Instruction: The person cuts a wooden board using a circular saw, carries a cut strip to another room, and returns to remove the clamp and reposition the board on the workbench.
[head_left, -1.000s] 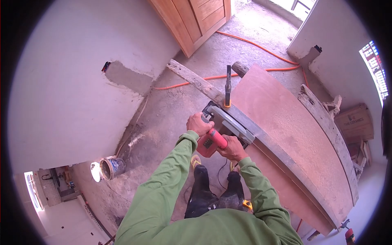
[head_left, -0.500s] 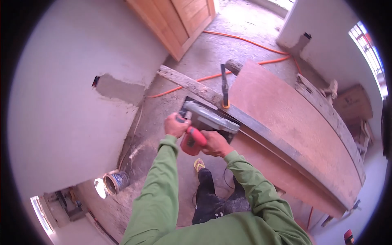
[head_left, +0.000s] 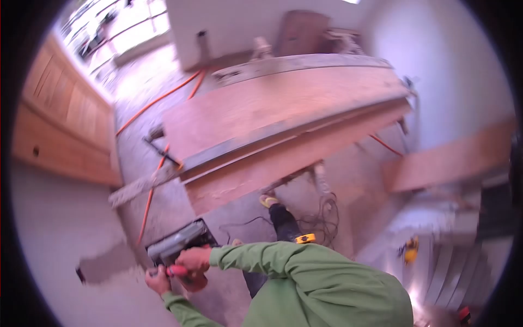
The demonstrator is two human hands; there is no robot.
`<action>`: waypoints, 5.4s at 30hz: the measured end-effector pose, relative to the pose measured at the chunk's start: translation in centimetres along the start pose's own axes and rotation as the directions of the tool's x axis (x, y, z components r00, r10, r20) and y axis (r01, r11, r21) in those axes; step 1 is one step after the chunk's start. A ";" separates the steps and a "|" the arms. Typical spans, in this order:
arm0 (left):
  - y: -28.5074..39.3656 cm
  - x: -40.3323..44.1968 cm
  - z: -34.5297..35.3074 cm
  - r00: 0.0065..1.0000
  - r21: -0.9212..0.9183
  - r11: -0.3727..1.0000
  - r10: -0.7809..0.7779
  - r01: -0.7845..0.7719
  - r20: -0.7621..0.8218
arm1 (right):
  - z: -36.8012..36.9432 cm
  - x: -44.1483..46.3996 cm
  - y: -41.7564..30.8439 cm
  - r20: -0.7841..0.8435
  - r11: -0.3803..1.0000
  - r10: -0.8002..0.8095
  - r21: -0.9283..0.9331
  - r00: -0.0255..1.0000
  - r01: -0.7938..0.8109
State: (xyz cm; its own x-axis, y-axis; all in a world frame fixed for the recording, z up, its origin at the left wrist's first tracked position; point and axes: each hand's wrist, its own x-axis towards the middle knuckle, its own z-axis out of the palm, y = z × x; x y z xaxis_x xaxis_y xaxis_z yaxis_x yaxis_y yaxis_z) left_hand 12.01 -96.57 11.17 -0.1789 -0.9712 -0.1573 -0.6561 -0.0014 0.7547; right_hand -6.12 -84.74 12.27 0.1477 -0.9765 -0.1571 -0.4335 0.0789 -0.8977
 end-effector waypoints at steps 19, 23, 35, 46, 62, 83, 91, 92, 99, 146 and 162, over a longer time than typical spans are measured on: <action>-5.6 -12.3 14.1 0.605 0.140 0.986 -0.164 0.087 0.779 | 9.9 -24.3 11.1 -0.625 0.884 0.448 0.416 0.639 -0.214; -13.0 -16.3 13.2 0.448 0.374 0.926 -0.314 -0.048 0.837 | 12.9 -30.9 18.1 -0.570 0.710 0.701 0.501 0.429 -0.495; -22.6 -26.0 4.6 0.684 0.563 0.792 -0.547 0.237 0.482 | 19.5 -38.3 47.6 -0.563 0.493 0.827 0.726 -0.003 -0.479; -31.1 -26.6 4.8 0.729 0.591 0.806 -0.386 -0.032 0.565 | 25.5 -35.2 56.3 -0.679 0.430 0.702 0.643 -0.213 -0.634; 1.2 -12.9 39.7 0.662 -0.692 0.399 0.237 0.601 0.711 | 27.3 -33.7 50.0 -0.636 0.402 0.749 0.660 -0.187 -0.635; 8.8 -33.3 18.8 0.525 -0.564 0.295 0.205 0.771 0.826 | 5.1 -60.6 20.8 -0.345 0.369 0.916 0.518 -0.207 0.771; 6.4 -54.2 15.3 0.733 -0.714 0.258 0.034 0.650 0.679 | -9.1 -73.9 27.1 -0.558 0.486 0.825 0.620 -0.090 0.616; 5.9 -56.2 15.7 0.772 -0.753 0.215 -0.007 0.622 0.635 | -9.8 -75.1 28.7 -0.604 0.537 0.794 0.645 -0.068 0.543; 4.7 -58.3 17.2 0.954 -0.863 0.409 -0.171 0.296 0.246 | -11.7 -80.5 35.2 -0.617 0.525 0.774 0.750 0.140 0.402; -36.0 -64.1 -31.9 0.310 -0.693 0.566 -0.825 0.446 -0.473 | 40.1 -45.3 -10.3 0.429 -0.029 0.688 0.822 0.585 -0.569; -54.0 -74.7 -50.1 0.073 -0.814 0.533 -0.844 0.232 -0.532 | 59.8 -39.6 -18.2 0.563 -0.107 0.654 0.730 0.505 -0.675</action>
State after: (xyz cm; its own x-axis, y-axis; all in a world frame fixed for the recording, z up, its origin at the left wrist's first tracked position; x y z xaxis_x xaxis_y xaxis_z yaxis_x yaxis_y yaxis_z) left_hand 97.50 -35.82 14.08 0.9303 -0.1968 -0.3096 0.2054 -0.4197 0.8841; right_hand 49.09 -35.52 10.17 0.2919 -0.3289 -0.8981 0.5961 0.7969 -0.0981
